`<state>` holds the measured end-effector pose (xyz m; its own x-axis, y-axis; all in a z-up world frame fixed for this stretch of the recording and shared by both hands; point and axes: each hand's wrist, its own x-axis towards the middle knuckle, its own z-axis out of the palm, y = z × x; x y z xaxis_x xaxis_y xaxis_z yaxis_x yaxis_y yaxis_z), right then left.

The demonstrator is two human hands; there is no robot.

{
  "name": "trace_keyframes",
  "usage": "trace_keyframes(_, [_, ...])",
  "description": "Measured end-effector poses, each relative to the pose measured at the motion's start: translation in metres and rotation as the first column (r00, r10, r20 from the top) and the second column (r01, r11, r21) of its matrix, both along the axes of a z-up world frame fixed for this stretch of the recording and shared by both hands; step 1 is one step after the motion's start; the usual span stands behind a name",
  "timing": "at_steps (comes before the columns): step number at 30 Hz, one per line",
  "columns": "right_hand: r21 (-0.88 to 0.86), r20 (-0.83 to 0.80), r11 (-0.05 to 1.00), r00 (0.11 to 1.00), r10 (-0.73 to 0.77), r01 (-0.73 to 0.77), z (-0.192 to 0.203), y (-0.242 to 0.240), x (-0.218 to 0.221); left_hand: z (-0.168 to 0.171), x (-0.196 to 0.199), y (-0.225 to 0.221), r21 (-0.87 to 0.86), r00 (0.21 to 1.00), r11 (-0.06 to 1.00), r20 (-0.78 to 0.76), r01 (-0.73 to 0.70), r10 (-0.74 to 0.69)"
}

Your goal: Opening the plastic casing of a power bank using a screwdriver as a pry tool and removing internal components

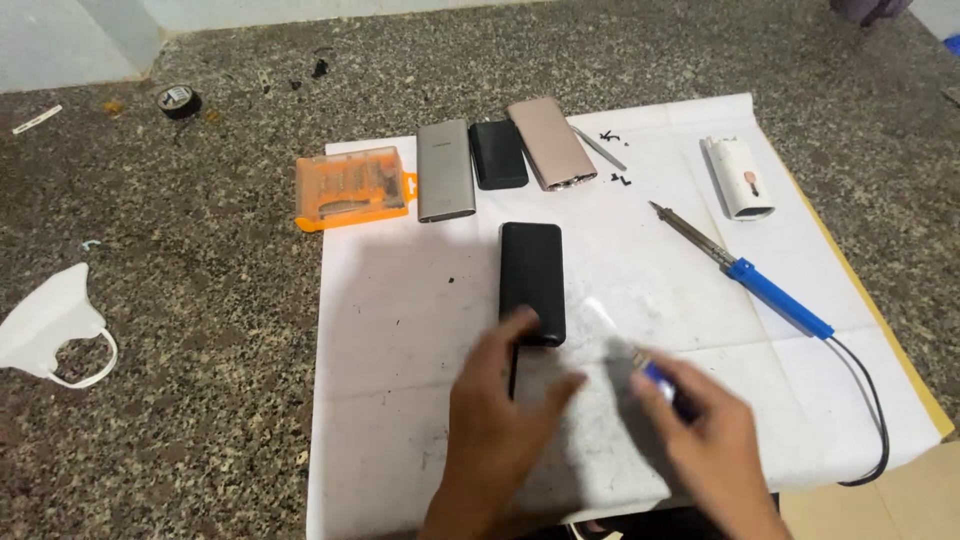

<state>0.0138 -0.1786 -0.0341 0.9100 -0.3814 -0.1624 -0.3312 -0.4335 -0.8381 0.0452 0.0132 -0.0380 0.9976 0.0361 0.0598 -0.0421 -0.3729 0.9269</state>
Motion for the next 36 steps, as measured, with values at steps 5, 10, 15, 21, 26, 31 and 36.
trace_keyframes(5, [-0.287,0.237,0.956,0.971,0.003,0.067,-0.023,-0.026,0.021,0.005,0.037,-0.019,0.122,0.985,0.992,-0.173,-0.001,0.022])
trace_keyframes(10, [-0.331,0.468,0.941,0.877,0.107,0.062,-0.020,-0.012,0.012,-0.017,0.048,-0.021,0.386,0.984,0.920,0.178,-0.064,-0.007])
trace_keyframes(15, [-0.111,0.669,0.992,0.743,0.026,0.065,-0.004,0.010,0.004,0.050,0.047,0.004,-0.220,0.952,0.967,-0.301,-0.129,0.059])
trace_keyframes(21, [0.683,0.302,0.723,0.941,-0.155,-0.101,-0.023,0.050,0.047,0.007,0.027,0.011,-0.609,0.964,0.793,-0.212,0.000,-0.163])
trace_keyframes(26, [0.731,0.125,0.682,0.986,-0.114,-0.014,0.004,0.063,0.058,0.001,0.012,0.019,-0.576,0.972,0.812,-0.121,0.096,-0.201])
trace_keyframes(31, [0.821,-0.002,0.561,0.984,-0.178,0.103,0.016,0.064,0.056,0.014,0.006,0.019,-0.420,0.967,0.888,-0.076,0.189,-0.243])
trace_keyframes(36, [0.847,0.058,0.531,0.990,-0.132,0.021,0.004,0.054,0.051,0.005,0.001,0.018,-0.135,0.930,0.940,0.242,0.315,-0.277])
